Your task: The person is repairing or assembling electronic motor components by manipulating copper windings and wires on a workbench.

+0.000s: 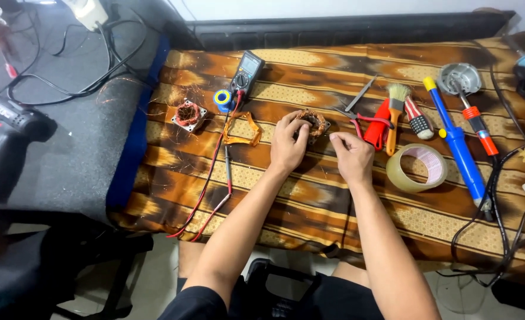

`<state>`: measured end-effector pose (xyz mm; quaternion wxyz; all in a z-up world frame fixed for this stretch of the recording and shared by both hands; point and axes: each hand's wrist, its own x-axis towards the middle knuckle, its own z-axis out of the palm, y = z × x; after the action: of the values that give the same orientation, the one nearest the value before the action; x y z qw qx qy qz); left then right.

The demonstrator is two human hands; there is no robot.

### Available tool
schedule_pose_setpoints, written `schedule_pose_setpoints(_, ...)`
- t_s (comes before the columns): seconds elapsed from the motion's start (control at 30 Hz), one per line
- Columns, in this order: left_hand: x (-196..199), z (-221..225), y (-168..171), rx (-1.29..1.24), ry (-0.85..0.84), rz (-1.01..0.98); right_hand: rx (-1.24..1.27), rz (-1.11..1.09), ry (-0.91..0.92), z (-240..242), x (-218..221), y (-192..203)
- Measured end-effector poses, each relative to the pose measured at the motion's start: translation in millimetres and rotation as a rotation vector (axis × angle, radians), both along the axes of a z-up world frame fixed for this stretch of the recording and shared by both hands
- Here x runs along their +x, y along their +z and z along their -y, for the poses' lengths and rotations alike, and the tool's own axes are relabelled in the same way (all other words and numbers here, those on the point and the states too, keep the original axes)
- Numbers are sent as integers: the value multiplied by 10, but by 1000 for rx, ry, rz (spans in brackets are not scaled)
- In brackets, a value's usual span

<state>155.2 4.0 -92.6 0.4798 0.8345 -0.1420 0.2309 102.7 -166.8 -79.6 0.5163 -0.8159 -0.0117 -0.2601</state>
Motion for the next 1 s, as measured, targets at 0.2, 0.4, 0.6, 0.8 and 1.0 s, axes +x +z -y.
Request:
schedule_pose_setpoints(0.2,17,-5,-60,-7,-5,25,53,-51,-35,32,20,-87)
schedule_pose_setpoints(0.4,-218,-21,285,-4,-49,256,115,-41,44,71,-39,-13)
schedule_pose_setpoints(0.6,-216,45,183,166,-98,479,169,23,140,26,-40,57)
schedule_pose_setpoints(0.8,-153,39,63,173,-22,499,150,40,142,26,-60,61)
schedule_pose_setpoints(1.0,-96,28,34,147,103,463,98,34,28,115,17,-43)
